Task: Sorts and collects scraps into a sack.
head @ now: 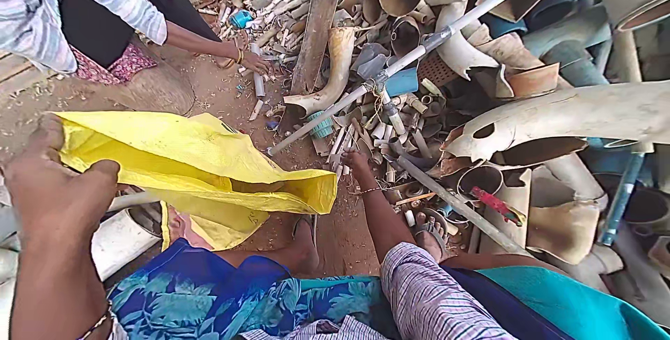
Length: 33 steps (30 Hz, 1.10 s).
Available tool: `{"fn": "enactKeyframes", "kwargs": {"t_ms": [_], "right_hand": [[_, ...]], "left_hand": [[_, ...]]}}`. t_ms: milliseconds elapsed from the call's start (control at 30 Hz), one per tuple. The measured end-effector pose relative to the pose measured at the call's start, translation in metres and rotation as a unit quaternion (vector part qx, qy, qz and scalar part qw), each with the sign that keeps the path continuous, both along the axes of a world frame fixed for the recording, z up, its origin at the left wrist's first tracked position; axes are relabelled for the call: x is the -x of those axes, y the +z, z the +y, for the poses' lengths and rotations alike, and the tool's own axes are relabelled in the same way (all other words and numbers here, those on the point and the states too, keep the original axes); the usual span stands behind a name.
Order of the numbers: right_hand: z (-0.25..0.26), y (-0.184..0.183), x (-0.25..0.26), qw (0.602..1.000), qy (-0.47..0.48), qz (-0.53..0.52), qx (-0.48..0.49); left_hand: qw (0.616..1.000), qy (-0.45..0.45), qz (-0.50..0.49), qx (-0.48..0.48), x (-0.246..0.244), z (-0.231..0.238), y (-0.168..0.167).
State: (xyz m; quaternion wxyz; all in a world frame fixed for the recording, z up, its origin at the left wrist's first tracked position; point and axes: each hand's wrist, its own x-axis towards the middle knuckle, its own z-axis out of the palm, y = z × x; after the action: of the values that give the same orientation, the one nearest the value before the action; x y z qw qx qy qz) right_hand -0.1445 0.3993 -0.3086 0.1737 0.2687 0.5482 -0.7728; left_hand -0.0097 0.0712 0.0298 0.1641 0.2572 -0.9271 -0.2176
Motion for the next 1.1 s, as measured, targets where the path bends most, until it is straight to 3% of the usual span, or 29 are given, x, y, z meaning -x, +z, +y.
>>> {"fn": "enactKeyframes", "kwargs": {"t_ms": [67,200,267,367,500,567,733,900,967,1100], "right_hand": [[0.005,0.016,-0.015,0.999,0.042,0.013,0.019],[0.0,0.005,-0.02,0.996,-0.053,0.027,0.073],[0.008,-0.007,-0.019,0.999,-0.033,0.039,-0.012],[0.02,-0.012,-0.017,0.983,0.069,0.04,-0.165],[0.011,-0.015,-0.013,0.961,0.159,0.06,-0.217],[0.001,-0.018,-0.013,0.936,0.228,0.098,-0.251],[-0.035,-0.02,-0.006,0.805,0.438,0.131,-0.379],[-0.044,-0.006,0.0,0.752,0.512,0.12,-0.397],[-0.042,-0.004,0.002,0.757,0.512,0.125,-0.386],[-0.033,-0.001,0.023,0.839,0.409,0.179,-0.31]], "left_hand": [[1.0,-0.015,-0.004,0.017,-0.002,0.003,-0.002],[1.0,-0.023,0.018,0.011,0.004,-0.02,-0.021],[1.0,-0.01,0.01,-0.019,0.007,-0.011,-0.017],[1.0,0.021,0.003,-0.015,0.007,-0.01,-0.009],[0.998,0.052,0.006,-0.034,0.008,-0.015,-0.006],[0.997,0.058,0.004,-0.046,0.008,-0.018,-0.008],[0.998,0.03,0.021,-0.042,0.004,-0.028,-0.013],[0.999,-0.022,0.025,-0.019,-0.003,-0.029,-0.016],[0.997,-0.077,0.001,0.009,-0.008,-0.013,-0.01],[0.986,-0.158,-0.051,0.029,-0.012,0.016,-0.005]]}}
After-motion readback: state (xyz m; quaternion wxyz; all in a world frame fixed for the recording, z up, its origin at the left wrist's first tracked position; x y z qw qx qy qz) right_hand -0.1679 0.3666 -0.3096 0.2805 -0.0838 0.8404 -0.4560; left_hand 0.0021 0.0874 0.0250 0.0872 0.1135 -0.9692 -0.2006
